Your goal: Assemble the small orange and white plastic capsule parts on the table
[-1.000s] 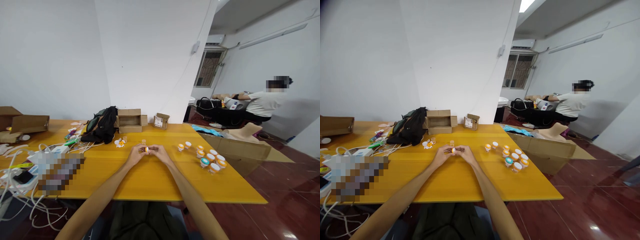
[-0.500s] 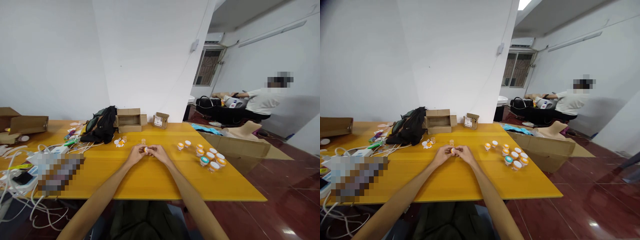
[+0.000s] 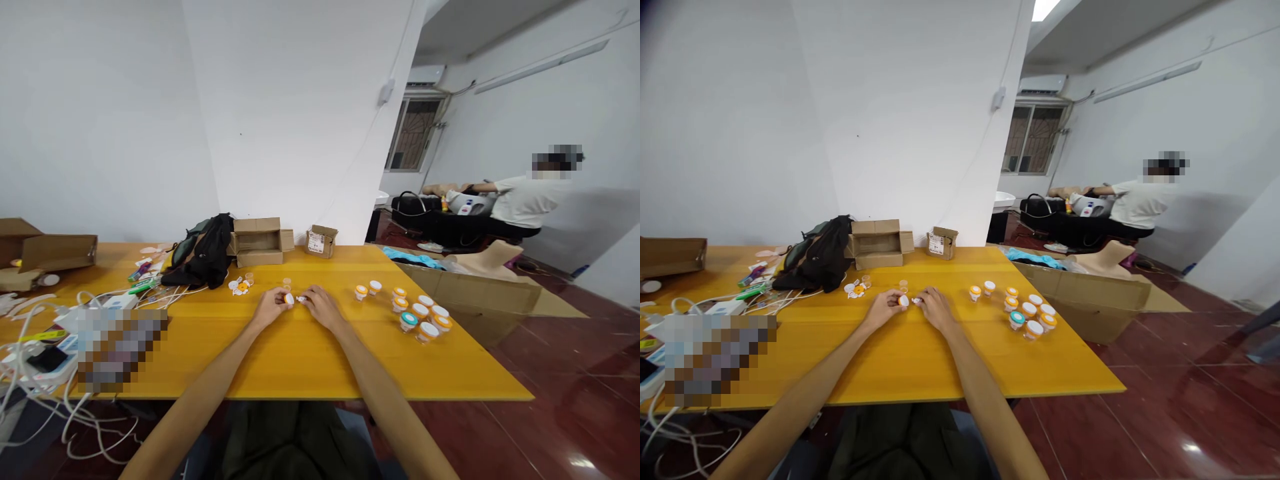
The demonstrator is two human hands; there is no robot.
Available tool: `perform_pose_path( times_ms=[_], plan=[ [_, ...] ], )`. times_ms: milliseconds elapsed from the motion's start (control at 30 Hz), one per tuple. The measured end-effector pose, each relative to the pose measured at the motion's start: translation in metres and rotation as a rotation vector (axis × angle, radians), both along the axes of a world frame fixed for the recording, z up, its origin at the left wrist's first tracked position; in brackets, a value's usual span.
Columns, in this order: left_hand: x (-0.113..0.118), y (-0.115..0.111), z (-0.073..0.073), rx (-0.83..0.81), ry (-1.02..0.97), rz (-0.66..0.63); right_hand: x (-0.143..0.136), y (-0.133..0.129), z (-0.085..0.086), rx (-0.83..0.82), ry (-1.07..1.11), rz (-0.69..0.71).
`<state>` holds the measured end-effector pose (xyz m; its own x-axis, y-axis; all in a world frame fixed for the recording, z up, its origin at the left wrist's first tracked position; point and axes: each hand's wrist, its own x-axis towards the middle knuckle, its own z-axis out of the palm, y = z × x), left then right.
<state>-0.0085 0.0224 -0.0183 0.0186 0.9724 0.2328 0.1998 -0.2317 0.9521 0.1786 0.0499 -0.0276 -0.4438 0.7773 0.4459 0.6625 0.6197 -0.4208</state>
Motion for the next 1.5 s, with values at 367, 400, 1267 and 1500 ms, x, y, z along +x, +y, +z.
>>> perform_pose_path(
  times_ms=[367, 400, 1267, 1500],
  plan=[
    [-0.003, -0.001, 0.003, -0.029, -0.02, -0.063, -0.011, -0.009, 0.014, -0.078, 0.228, 0.16],
    [-0.003, -0.001, 0.003, -0.029, -0.024, -0.065, -0.011, -0.009, 0.014, -0.078, 0.225, 0.159],
    [-0.003, -0.002, 0.001, -0.052, -0.045, -0.1, -0.011, -0.015, 0.013, -0.007, 0.17, 0.21],
    [-0.002, -0.002, 0.001, -0.06, -0.055, -0.1, -0.011, -0.014, 0.012, -0.013, 0.165, 0.219]
  ],
)
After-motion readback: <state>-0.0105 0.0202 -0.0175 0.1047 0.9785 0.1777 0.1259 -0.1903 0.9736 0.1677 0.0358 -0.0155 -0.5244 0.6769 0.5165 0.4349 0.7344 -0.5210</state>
